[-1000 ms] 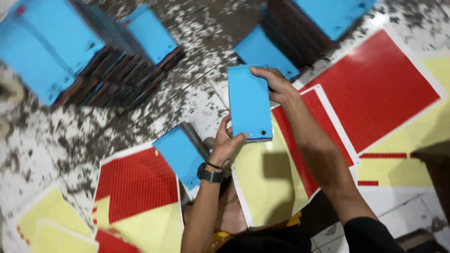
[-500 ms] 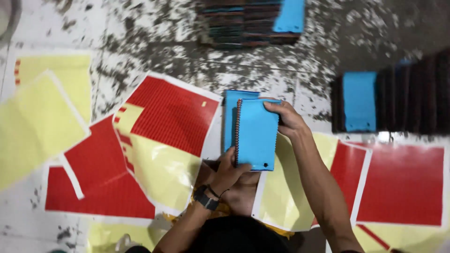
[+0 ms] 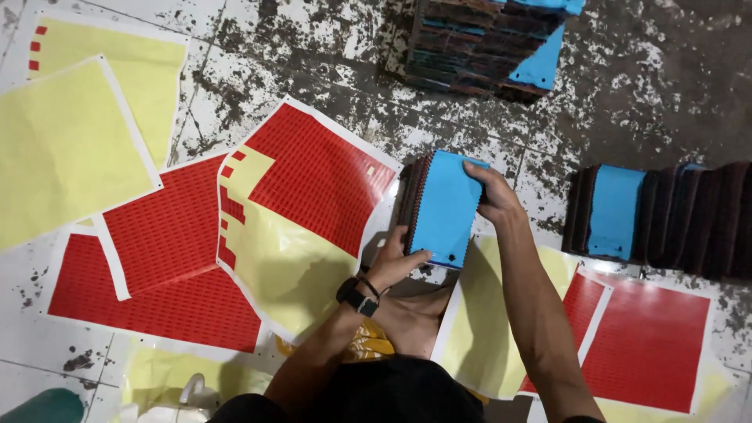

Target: The person assembles notebooks by placing small red stickers on the corners of blue spiral-bound covers and stacking them. They also peel red strips from a yellow and red sheet and apply them to the covers.

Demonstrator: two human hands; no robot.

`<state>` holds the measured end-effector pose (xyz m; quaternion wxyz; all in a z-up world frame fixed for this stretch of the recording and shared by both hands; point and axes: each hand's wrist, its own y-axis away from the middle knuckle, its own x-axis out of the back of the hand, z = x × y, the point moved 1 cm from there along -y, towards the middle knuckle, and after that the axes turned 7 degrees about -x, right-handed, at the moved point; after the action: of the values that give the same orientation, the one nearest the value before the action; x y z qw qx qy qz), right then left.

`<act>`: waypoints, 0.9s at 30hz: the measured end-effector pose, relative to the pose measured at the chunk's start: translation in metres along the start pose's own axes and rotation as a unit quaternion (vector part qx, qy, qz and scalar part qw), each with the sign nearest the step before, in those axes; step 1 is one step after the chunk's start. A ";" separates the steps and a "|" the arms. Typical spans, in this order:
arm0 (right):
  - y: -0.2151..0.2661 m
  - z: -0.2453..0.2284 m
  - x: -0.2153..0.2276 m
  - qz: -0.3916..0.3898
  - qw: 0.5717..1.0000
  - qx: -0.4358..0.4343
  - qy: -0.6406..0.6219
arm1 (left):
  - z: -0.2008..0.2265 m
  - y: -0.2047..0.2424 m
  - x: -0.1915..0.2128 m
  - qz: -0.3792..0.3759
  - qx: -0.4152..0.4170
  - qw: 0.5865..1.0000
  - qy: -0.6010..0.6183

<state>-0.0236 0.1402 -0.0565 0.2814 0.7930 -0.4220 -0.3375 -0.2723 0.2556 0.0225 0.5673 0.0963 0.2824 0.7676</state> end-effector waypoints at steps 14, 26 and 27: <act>-0.013 0.006 0.012 -0.034 0.999 0.021 0.011 | -0.067 -0.035 0.002 -0.014 -0.042 0.998 0.046; -0.011 0.006 -0.005 0.048 0.997 0.039 0.050 | -0.010 -0.017 0.011 -0.079 0.049 0.994 -0.062; -0.009 0.006 -0.008 0.060 0.996 0.038 0.058 | -0.013 -0.021 0.012 -0.075 0.059 0.994 -0.048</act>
<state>-0.0266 0.1504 -0.0646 0.2945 0.7945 -0.4646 -0.2572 -0.2654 0.2665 -0.0018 0.6294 0.1450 0.3063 0.6993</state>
